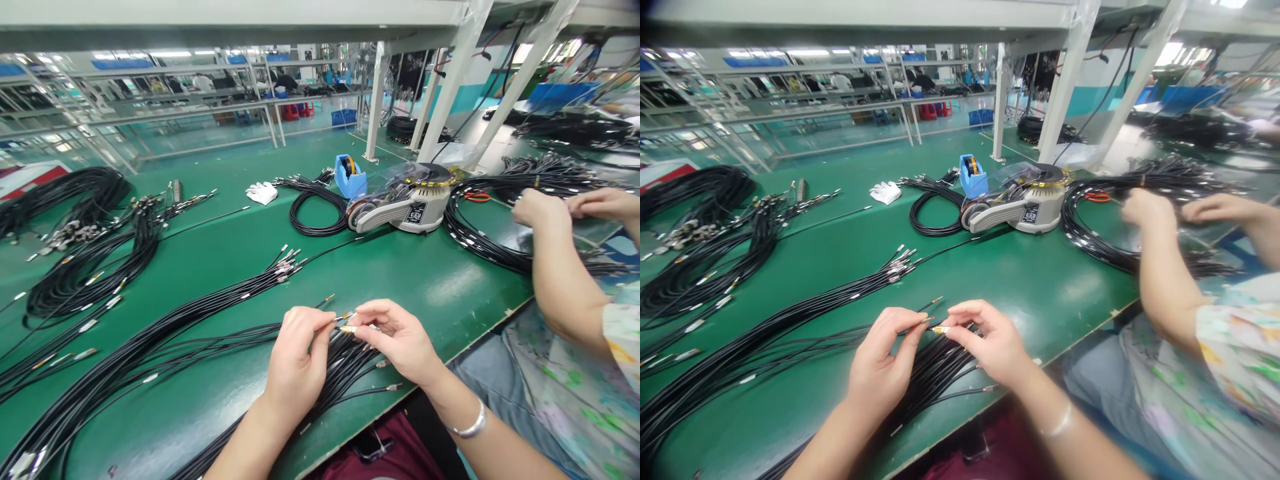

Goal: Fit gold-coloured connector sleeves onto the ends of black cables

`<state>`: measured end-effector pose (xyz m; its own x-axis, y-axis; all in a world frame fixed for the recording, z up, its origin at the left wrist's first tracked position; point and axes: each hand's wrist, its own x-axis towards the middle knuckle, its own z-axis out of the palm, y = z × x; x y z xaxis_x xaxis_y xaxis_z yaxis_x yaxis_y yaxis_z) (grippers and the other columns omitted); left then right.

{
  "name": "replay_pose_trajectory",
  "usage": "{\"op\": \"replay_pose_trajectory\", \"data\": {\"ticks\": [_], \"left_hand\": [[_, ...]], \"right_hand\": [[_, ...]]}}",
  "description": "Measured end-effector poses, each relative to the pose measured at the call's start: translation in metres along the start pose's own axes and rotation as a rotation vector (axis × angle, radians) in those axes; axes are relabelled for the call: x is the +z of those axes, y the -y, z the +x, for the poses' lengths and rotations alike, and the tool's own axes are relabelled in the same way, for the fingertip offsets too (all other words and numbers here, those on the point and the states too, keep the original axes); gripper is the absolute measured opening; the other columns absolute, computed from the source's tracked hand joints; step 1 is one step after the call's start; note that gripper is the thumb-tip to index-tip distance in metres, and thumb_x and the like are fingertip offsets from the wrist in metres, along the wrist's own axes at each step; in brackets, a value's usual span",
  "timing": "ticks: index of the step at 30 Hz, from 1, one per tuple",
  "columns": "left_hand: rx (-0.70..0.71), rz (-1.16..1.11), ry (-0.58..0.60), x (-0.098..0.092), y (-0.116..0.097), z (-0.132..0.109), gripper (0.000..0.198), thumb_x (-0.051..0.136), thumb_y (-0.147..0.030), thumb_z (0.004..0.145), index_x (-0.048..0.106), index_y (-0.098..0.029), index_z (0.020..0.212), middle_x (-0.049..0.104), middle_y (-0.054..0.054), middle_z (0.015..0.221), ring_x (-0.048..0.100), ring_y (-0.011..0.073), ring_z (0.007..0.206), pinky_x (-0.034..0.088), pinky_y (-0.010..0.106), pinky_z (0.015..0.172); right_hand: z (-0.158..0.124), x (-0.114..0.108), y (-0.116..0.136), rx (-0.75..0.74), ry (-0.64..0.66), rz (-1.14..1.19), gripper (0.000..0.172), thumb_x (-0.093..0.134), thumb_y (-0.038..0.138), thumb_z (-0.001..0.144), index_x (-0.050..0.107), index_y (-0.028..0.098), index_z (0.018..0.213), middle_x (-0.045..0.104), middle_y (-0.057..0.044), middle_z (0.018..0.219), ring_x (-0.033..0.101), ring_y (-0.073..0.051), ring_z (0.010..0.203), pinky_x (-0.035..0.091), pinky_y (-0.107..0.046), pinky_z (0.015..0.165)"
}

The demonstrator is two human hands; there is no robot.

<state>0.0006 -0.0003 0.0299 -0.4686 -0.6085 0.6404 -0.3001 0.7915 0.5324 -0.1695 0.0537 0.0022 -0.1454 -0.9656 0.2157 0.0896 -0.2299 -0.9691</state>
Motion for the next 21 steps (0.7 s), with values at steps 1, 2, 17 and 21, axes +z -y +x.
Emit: {"op": "replay_pose_trajectory", "data": {"ticks": [1,2,17,21], "left_hand": [[-0.008,-0.003,0.002,0.000,0.000,0.000,0.019,0.055,-0.004,0.083,0.056,-0.017,0.096,0.060,0.001,0.084,0.053,0.0110,0.079,0.043,0.026,0.072],[-0.012,-0.005,0.003,0.000,0.001,0.000,0.018,0.055,-0.004,0.083,0.056,-0.017,0.096,0.060,0.001,0.084,0.053,0.0110,0.080,0.043,0.026,0.072],[-0.203,-0.013,-0.046,-0.005,0.000,0.001,0.014,0.054,-0.016,0.087,0.063,-0.021,0.098,0.065,0.001,0.093,0.060,0.0109,0.086,0.046,0.024,0.079],[-0.411,-0.092,-0.075,-0.007,-0.004,0.004,0.021,0.051,-0.025,0.089,0.064,-0.020,0.105,0.066,0.002,0.084,0.061,0.0110,0.074,0.049,0.024,0.073]], "right_hand": [[-0.001,0.000,-0.001,-0.011,-0.008,0.019,0.024,0.070,0.022,0.078,0.060,0.021,0.100,0.069,-0.002,0.085,0.065,-0.013,0.080,0.054,-0.026,0.074],[-0.001,0.000,-0.002,-0.026,-0.014,0.013,0.024,0.070,0.021,0.079,0.060,0.022,0.100,0.069,-0.001,0.085,0.065,-0.013,0.081,0.053,-0.025,0.074],[0.011,0.001,-0.001,0.036,-0.085,-0.200,0.019,0.065,0.032,0.082,0.063,0.019,0.095,0.066,-0.003,0.083,0.061,-0.014,0.079,0.049,-0.029,0.077],[0.022,0.001,-0.005,0.159,-0.129,-0.231,0.023,0.060,0.035,0.083,0.062,0.015,0.094,0.064,-0.004,0.077,0.059,-0.015,0.073,0.047,-0.029,0.070]]}}
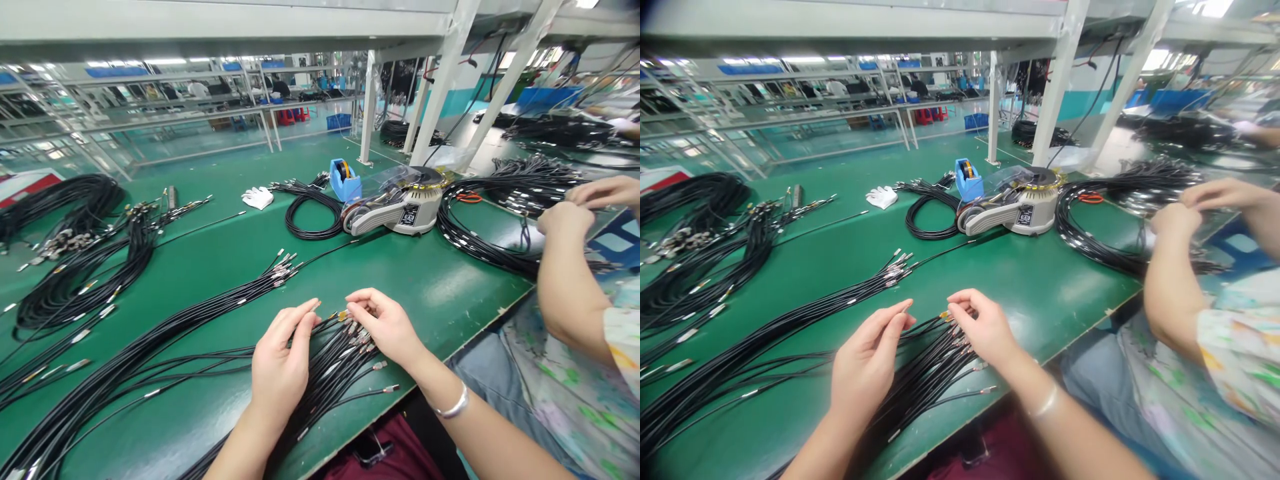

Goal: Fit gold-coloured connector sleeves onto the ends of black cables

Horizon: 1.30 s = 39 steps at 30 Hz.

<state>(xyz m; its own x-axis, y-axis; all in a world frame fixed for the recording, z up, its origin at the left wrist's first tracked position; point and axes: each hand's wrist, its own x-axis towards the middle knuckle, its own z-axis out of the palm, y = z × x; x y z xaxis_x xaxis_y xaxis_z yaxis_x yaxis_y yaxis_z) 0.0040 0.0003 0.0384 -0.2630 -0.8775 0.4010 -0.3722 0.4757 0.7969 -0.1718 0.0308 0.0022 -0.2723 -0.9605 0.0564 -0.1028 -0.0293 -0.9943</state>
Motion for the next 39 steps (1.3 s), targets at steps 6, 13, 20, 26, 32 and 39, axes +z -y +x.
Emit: {"op": "replay_pose_trajectory", "data": {"ticks": [6,13,20,26,32,39], "left_hand": [[-0.344,-0.279,0.031,0.001,-0.001,0.005,0.030,0.057,-0.038,0.084,0.063,-0.013,0.099,0.065,0.004,0.074,0.053,0.0091,0.058,0.043,0.020,0.053],[-0.543,-0.461,0.174,-0.003,-0.002,0.009,0.031,0.060,-0.039,0.080,0.065,-0.010,0.091,0.065,0.005,0.070,0.042,0.0062,0.051,0.030,0.019,0.045],[-0.611,-0.573,0.271,-0.007,-0.004,0.010,0.033,0.062,-0.043,0.078,0.061,-0.010,0.078,0.058,0.002,0.061,0.034,0.0046,0.047,0.022,0.018,0.044],[-0.599,-0.603,0.342,-0.009,-0.006,0.010,0.033,0.060,-0.042,0.081,0.059,-0.010,0.075,0.057,0.002,0.060,0.037,0.0049,0.047,0.028,0.018,0.045],[-0.570,-0.442,0.288,-0.008,-0.010,0.011,0.029,0.069,-0.038,0.071,0.068,-0.012,0.086,0.066,0.006,0.073,0.047,0.0086,0.054,0.035,0.020,0.048],[-0.556,-0.326,0.281,-0.008,-0.007,0.012,0.031,0.065,-0.041,0.072,0.072,-0.013,0.085,0.063,0.004,0.066,0.044,0.0092,0.052,0.035,0.021,0.049]], "right_hand": [[0.011,-0.005,-0.007,-0.011,0.032,-0.177,0.019,0.054,0.032,0.084,0.062,0.017,0.093,0.065,-0.004,0.079,0.060,-0.016,0.074,0.047,-0.031,0.072],[0.014,-0.010,0.007,-0.113,0.038,-0.369,0.019,0.053,0.031,0.085,0.067,0.020,0.093,0.067,-0.005,0.094,0.060,-0.018,0.085,0.046,-0.033,0.080],[0.012,0.013,0.038,0.015,0.280,0.060,0.026,0.059,0.038,0.083,0.067,0.016,0.094,0.069,-0.005,0.091,0.063,-0.017,0.086,0.048,-0.028,0.078],[0.012,0.018,0.042,0.089,0.256,0.098,0.023,0.066,0.036,0.076,0.064,0.014,0.075,0.063,-0.001,0.073,0.055,-0.013,0.069,0.043,-0.026,0.068],[0.010,0.019,0.043,0.161,0.177,0.126,0.024,0.067,0.036,0.072,0.059,0.014,0.064,0.055,0.002,0.061,0.047,-0.011,0.059,0.038,-0.025,0.061],[0.011,0.018,0.037,0.196,0.185,0.171,0.024,0.067,0.036,0.073,0.061,0.014,0.066,0.058,0.001,0.062,0.048,-0.010,0.059,0.037,-0.023,0.059]]}}
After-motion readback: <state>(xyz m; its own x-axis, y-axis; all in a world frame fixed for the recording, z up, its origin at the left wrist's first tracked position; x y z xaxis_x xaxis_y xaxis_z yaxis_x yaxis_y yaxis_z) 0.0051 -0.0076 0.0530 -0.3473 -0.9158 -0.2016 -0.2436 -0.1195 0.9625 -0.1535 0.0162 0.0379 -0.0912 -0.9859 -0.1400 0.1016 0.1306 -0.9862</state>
